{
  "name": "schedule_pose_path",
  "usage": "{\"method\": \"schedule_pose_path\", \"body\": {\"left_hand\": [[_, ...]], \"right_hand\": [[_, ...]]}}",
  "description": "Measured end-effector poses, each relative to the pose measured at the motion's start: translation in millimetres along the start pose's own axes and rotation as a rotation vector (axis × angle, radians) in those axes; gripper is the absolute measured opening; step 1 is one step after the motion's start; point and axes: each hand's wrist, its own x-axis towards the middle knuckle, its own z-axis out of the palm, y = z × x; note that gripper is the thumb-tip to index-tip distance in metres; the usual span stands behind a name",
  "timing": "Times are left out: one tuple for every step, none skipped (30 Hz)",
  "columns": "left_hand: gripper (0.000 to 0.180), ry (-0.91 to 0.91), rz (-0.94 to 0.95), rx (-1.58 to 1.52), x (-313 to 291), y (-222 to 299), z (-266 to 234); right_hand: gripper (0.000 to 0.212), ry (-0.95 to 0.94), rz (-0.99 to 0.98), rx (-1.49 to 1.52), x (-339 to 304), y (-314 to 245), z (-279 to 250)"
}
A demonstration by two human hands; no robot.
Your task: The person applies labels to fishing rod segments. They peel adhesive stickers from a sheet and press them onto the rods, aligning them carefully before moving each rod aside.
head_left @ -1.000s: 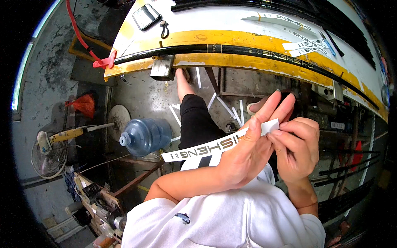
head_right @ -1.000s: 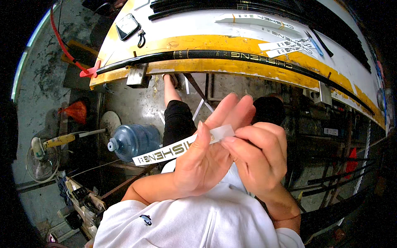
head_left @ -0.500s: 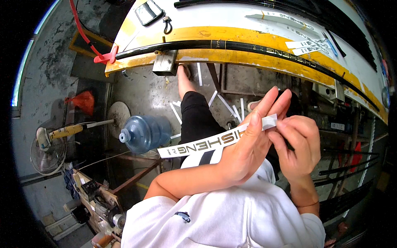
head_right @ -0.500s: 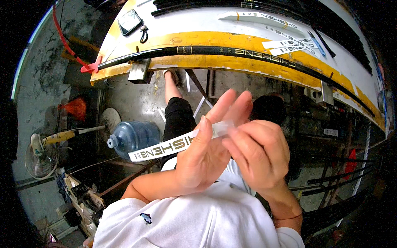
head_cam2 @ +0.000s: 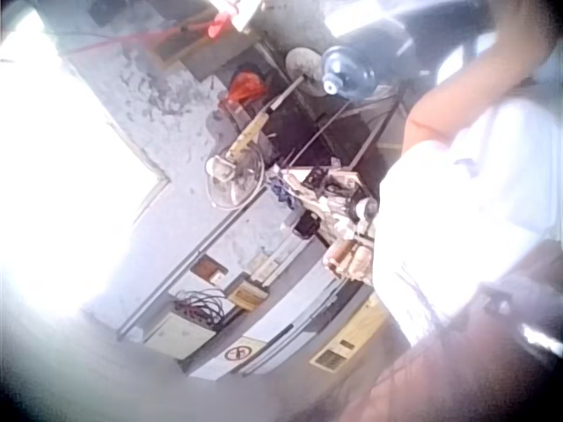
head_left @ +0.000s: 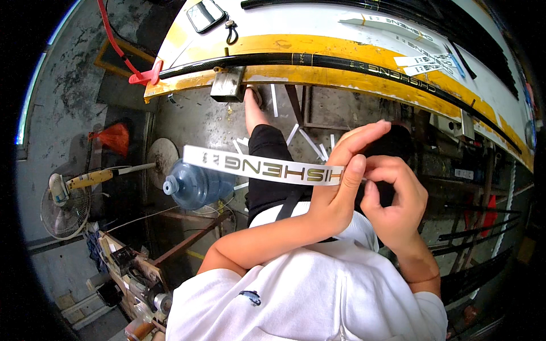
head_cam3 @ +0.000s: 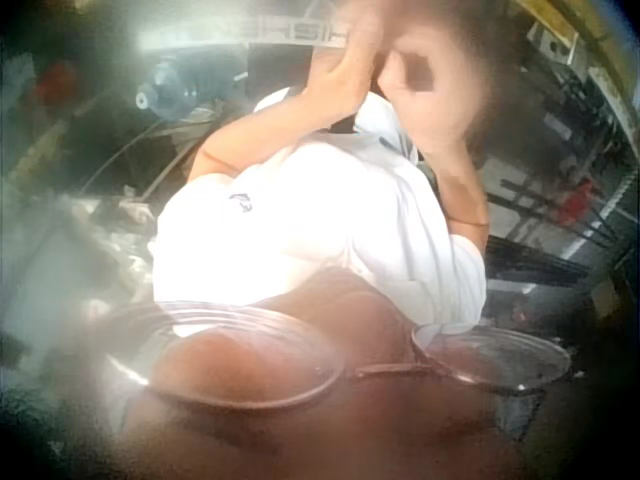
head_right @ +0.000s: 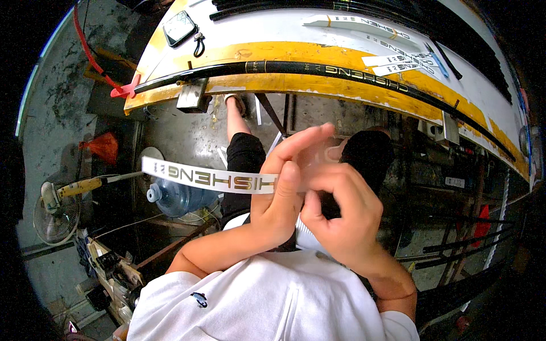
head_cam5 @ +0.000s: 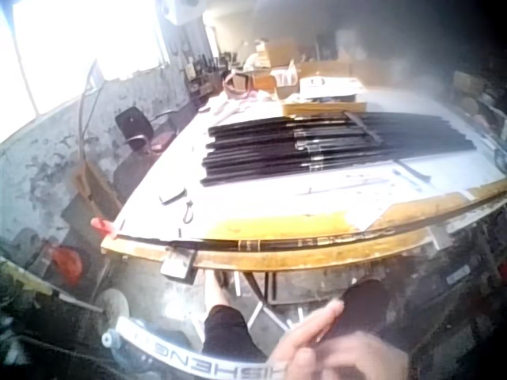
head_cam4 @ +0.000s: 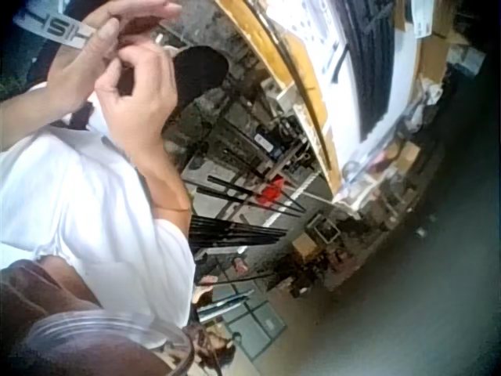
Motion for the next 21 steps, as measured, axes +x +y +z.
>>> {"method": "schedule_pose_path", "body": {"left_hand": [[0.031,0.048,0.133,0.182,3,-3,-2],[0.028,0.049,0.178,0.189,4,-5,-4],[0.025,0.049,0.210,0.207,6,-6,-7],[0.023,0.046,0.261,0.220,6,-7,-8],[0.017,0.071,0.369,0.336,9,-10,-9],[0.017,0.061,0.385,0.363,9,-11,-10],[0.016,0.051,0.400,0.391,10,-12,-10],[0.016,0.049,0.415,0.411,9,-13,-11],[0.017,0.091,0.417,0.436,9,-16,-11],[0.018,0.103,0.372,0.362,9,-17,-13],[0.019,0.110,0.312,0.300,9,-18,-15],[0.020,0.095,0.305,0.251,9,-20,-19],[0.022,0.112,0.343,0.272,10,-22,-23],[0.023,0.109,0.350,0.290,11,-23,-27],[0.023,0.105,0.402,0.285,13,-25,-31],[0.023,0.097,0.445,0.275,15,-27,-35],[0.021,0.085,0.467,0.318,16,-27,-40],[0.020,0.075,0.471,0.279,18,-28,-43],[0.020,0.067,0.469,0.238,19,-28,-46],[0.019,0.059,0.467,0.198,20,-28,-48],[0.019,0.036,0.458,0.169,21,-27,-51]], "right_hand": [[0.019,0.014,0.134,0.160,1,0,0],[0.019,0.022,0.189,0.097,1,-2,-2],[0.019,0.022,0.200,0.022,1,-4,-3],[0.019,0.024,0.242,-0.032,2,-5,-5],[0.019,0.025,0.267,-0.068,2,-8,-5],[0.018,-0.008,0.286,0.015,2,-10,-4],[0.018,-0.027,0.336,0.111,1,-11,-3],[0.018,-0.069,0.405,0.207,0,-12,-1],[0.010,-0.146,0.480,0.299,1,-12,-1],[0.008,-0.131,0.529,0.430,0,-11,-1],[0.007,-0.118,0.577,0.561,1,-8,-1],[0.005,-0.104,0.624,0.693,1,-5,-2],[0.006,-0.152,0.619,0.711,2,-1,-4],[0.006,-0.156,0.640,0.772,3,2,-6],[0.007,-0.160,0.661,0.833,3,4,-9],[0.009,-0.160,0.689,0.899,4,6,-12],[0.007,-0.179,0.681,0.916,5,7,-14],[0.007,-0.171,0.704,0.943,6,7,-17],[0.006,-0.169,0.728,0.970,7,6,-20],[0.005,-0.167,0.751,0.997,8,6,-22],[0.005,-0.171,0.759,0.963,9,5,-25]]}}
